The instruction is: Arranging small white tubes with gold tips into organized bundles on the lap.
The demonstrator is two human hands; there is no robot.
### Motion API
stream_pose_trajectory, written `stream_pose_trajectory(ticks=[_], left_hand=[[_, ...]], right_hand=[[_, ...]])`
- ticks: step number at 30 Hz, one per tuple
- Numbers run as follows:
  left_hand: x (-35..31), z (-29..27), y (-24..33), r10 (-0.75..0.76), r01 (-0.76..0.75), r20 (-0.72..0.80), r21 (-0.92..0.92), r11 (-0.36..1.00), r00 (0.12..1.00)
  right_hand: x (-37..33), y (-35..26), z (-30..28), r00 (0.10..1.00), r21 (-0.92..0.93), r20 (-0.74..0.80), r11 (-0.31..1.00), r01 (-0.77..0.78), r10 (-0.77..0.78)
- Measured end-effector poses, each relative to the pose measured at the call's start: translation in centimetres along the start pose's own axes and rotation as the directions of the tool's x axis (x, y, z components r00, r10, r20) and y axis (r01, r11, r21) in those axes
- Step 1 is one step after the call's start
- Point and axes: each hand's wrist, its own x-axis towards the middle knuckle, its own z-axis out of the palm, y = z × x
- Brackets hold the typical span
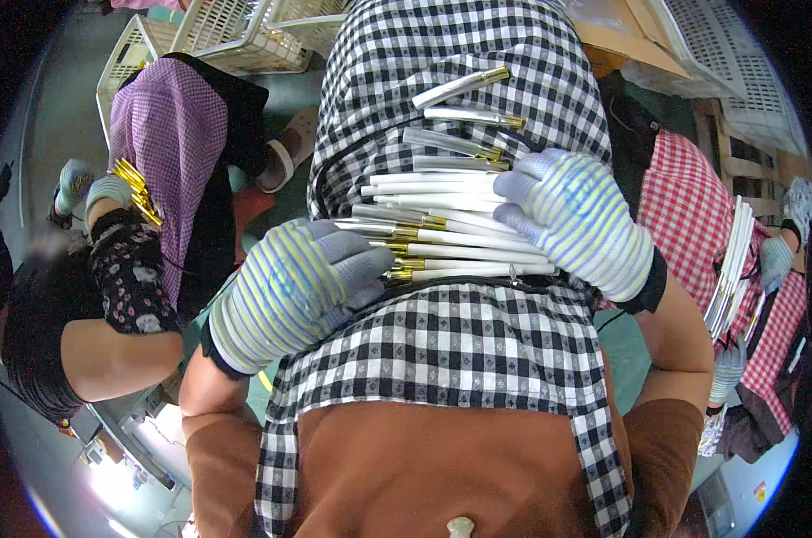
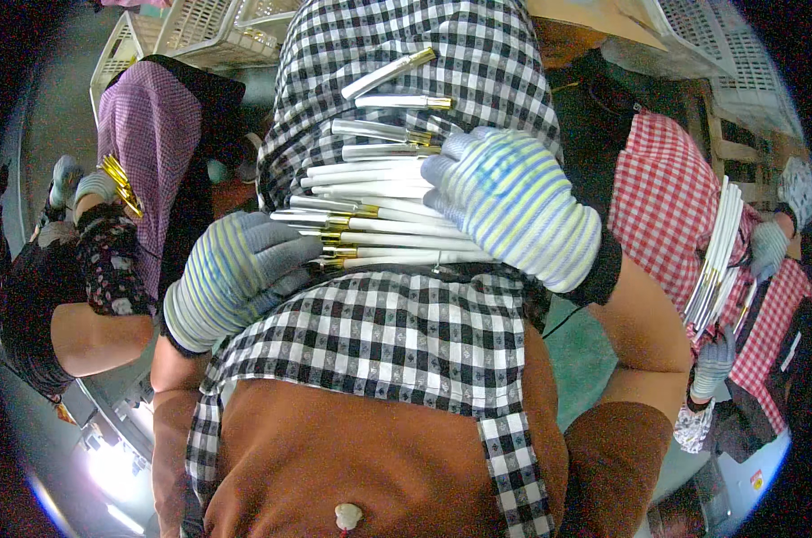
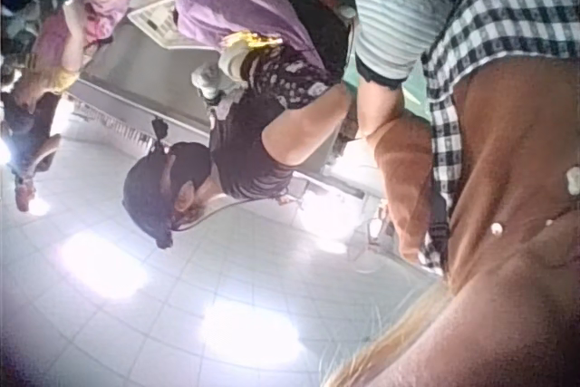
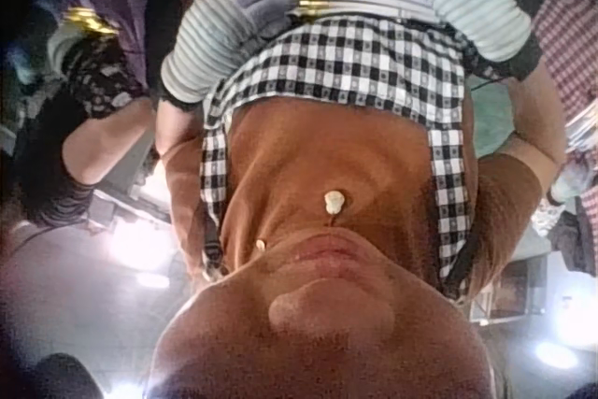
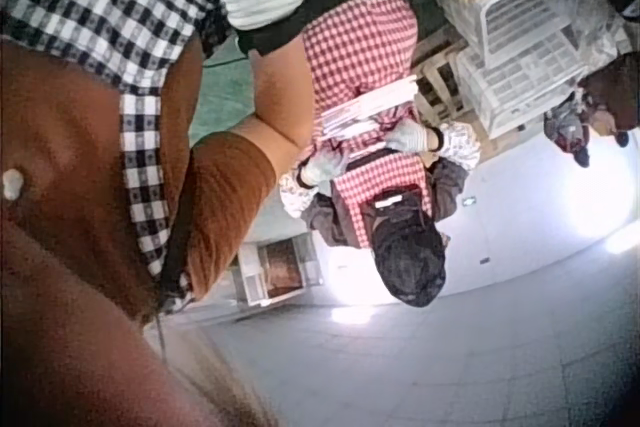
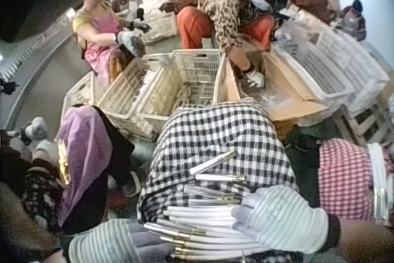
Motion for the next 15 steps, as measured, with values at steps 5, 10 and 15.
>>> stream_pose_trajectory(ticks=[5,10,15], left_hand=[[1.9,-0.6,-0.6,-0.058,0.081,-0.162,0.136,0.987,0.985],[6.1,-1.8,-2.8,-0.086,0.105,-0.151,0.122,0.987,0.985],[10.3,-0.5,-4.3,-0.017,0.039,-0.089,0.250,0.968,0.996]], right_hand=[[0.5,-1.5,0.6,0.993,-0.230,-0.017,0.967,0.106,-0.113],[1.5,-1.8,-0.1,0.991,-0.224,0.025,0.966,0.130,-0.128],[0.6,-0.9,-2.4,0.993,-0.049,-0.004,0.992,0.117,-0.117]])
